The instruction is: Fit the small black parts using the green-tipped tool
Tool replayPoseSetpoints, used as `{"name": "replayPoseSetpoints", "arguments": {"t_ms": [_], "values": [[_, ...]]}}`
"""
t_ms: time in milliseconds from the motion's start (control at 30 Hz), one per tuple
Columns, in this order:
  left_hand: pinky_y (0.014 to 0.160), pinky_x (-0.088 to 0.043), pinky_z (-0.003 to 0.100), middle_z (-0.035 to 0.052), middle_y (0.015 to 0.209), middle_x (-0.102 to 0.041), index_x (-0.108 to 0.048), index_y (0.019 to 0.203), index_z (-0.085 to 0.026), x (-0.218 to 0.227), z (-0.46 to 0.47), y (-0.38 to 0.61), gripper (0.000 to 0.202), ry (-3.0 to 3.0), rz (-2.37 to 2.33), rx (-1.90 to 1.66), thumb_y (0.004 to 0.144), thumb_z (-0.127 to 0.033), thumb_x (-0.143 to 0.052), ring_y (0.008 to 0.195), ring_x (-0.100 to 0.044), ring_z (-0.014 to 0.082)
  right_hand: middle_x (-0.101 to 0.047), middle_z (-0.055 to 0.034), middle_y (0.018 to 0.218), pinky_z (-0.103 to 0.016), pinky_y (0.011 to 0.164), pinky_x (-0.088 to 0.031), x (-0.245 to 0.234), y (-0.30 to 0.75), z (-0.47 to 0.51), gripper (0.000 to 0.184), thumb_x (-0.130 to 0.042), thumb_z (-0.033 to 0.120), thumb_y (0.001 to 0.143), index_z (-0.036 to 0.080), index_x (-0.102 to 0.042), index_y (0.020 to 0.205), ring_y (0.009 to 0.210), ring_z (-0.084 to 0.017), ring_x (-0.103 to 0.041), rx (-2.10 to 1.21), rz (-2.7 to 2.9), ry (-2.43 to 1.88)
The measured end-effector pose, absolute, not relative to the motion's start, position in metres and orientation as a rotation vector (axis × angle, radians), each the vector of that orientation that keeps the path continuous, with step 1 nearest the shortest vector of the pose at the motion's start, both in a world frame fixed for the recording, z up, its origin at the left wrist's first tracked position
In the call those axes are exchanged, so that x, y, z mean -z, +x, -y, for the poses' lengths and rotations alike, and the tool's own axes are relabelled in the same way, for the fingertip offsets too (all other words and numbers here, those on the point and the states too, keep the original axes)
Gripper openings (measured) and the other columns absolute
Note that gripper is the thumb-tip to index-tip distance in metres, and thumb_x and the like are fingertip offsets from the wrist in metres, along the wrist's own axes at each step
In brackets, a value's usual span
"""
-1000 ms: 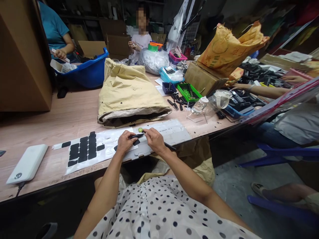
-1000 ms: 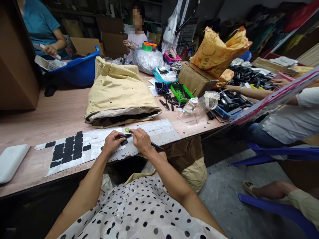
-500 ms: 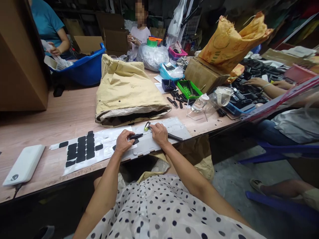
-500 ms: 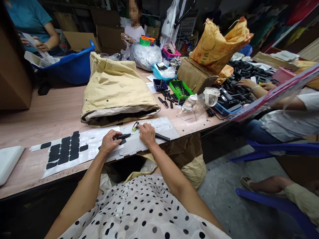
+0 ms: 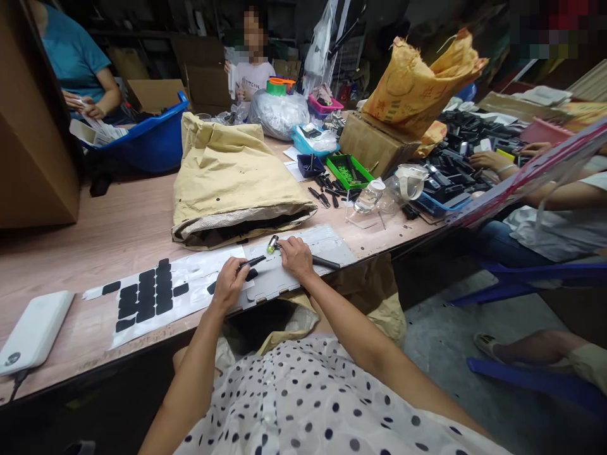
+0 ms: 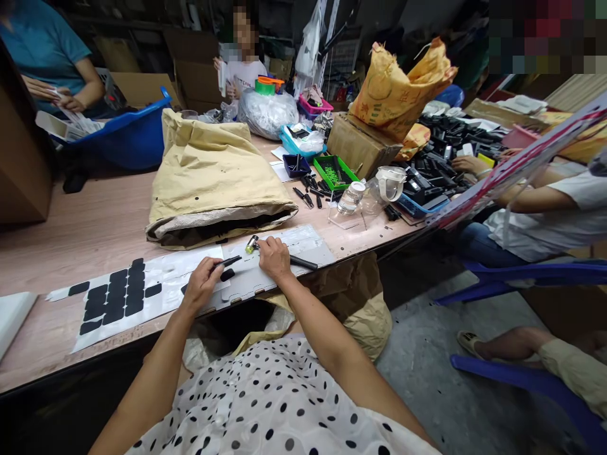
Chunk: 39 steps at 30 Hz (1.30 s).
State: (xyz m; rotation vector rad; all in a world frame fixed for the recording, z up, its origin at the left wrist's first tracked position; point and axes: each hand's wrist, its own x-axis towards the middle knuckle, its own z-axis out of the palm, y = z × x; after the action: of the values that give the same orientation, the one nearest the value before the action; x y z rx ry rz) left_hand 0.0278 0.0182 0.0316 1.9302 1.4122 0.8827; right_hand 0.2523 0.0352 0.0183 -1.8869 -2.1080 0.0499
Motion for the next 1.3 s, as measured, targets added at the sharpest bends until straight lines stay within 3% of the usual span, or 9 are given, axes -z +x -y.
{"name": "replayPoseSetpoints", "arguments": {"t_ms": [167,300,467,567,767,900,1000,1133,1300], "values": [[0.079,-0.055,0.036,0.0048,0.092,-0.072,-0.071,0.099,-0.026,-0.027,0.053,0.034,0.033,1.921,-1.234,-0.755,0.091,-0.049,-0.05,0.083,-0.066,0.0238,-0.064,-0.0105,0.107,-0.033,0.082,-0.041,-0.018,0.252,-0.035,0.032,-0.052,0.02,0.097,0.025,-0.07,0.123,0.102,-0.026,-0.051,-0.04,2.108,-1.888],[0.066,-0.053,0.037,0.002,0.072,-0.07,-0.069,0.094,-0.029,0.0,0.094,0.039,0.034,1.801,-1.256,-0.574,0.091,-0.053,-0.045,0.064,-0.066,0.0247,-0.065,-0.0105,0.106,-0.034,0.082,-0.041,-0.018,0.252,-0.035,0.033,-0.052,0.02,0.097,0.026,-0.07,0.123,0.102,-0.027,-0.052,-0.047,2.104,-1.893],[0.063,-0.049,0.038,0.0042,0.07,-0.072,-0.07,0.086,-0.031,0.021,0.098,0.039,0.02,1.788,-1.434,-0.375,0.081,-0.041,-0.053,0.069,-0.072,0.0312,-0.065,-0.0112,0.107,-0.034,0.082,-0.042,-0.021,0.25,-0.035,0.032,-0.052,0.019,0.097,0.024,-0.07,0.123,0.102,-0.027,-0.052,-0.069,2.103,-1.903],[0.059,-0.048,0.036,0.0017,0.063,-0.07,-0.074,0.084,-0.029,0.008,0.086,0.042,0.019,1.854,-1.236,-0.259,0.075,-0.036,-0.059,0.063,-0.07,0.0281,-0.065,-0.0111,0.107,-0.034,0.082,-0.042,-0.022,0.25,-0.034,0.032,-0.052,0.019,0.097,0.023,-0.07,0.123,0.102,-0.027,-0.053,-0.072,2.102,-1.91],[0.058,-0.049,0.028,-0.0012,0.063,-0.069,-0.075,0.093,-0.022,-0.039,0.01,0.058,0.036,1.668,-1.241,-0.683,0.083,-0.053,-0.06,0.057,-0.062,0.0178,-0.064,-0.0109,0.107,-0.034,0.082,-0.041,-0.022,0.249,-0.033,0.032,-0.05,0.02,0.098,0.025,-0.069,0.124,0.102,-0.027,-0.052,-0.043,2.113,-1.899],[0.063,-0.052,0.029,0.0044,0.072,-0.072,-0.071,0.086,-0.018,-0.047,-0.07,0.061,0.033,1.452,-1.742,-1.084,0.084,-0.047,-0.056,0.067,-0.066,0.0203,-0.065,-0.0106,0.107,-0.034,0.081,-0.041,-0.022,0.248,-0.032,0.033,-0.051,0.02,0.098,0.024,-0.069,0.125,0.101,-0.026,-0.052,-0.056,2.114,-1.904],[0.072,-0.056,0.036,0.0124,0.071,-0.072,-0.072,0.078,-0.014,-0.048,-0.111,0.061,0.022,1.34,-2.139,-0.955,0.075,-0.033,-0.061,0.079,-0.071,0.0303,-0.065,-0.01,0.104,-0.033,0.08,-0.041,-0.019,0.249,-0.032,0.031,-0.053,0.019,0.097,0.024,-0.07,0.122,0.099,-0.026,-0.052,-0.039,2.105,-1.887],[0.083,-0.058,0.044,0.0239,0.089,-0.076,-0.076,0.088,-0.007,-0.049,-0.13,0.066,0.033,1.208,-2.314,-0.791,0.067,-0.031,-0.068,0.096,-0.073,0.0415,-0.064,-0.0092,0.101,-0.033,0.079,-0.04,-0.012,0.251,-0.032,0.03,-0.055,0.018,0.095,0.024,-0.071,0.119,0.095,-0.025,-0.051,0.009,2.086,-1.843],[0.083,-0.059,0.046,0.0253,0.095,-0.077,-0.077,0.091,-0.008,-0.052,-0.128,0.07,0.04,1.201,-2.329,-0.796,0.064,-0.037,-0.076,0.1,-0.073,0.043,-0.064,-0.0087,0.099,-0.032,0.078,-0.039,-0.008,0.253,-0.032,0.028,-0.056,0.017,0.094,0.024,-0.071,0.117,0.094,-0.025,-0.051,0.035,2.082,-1.813]]}}
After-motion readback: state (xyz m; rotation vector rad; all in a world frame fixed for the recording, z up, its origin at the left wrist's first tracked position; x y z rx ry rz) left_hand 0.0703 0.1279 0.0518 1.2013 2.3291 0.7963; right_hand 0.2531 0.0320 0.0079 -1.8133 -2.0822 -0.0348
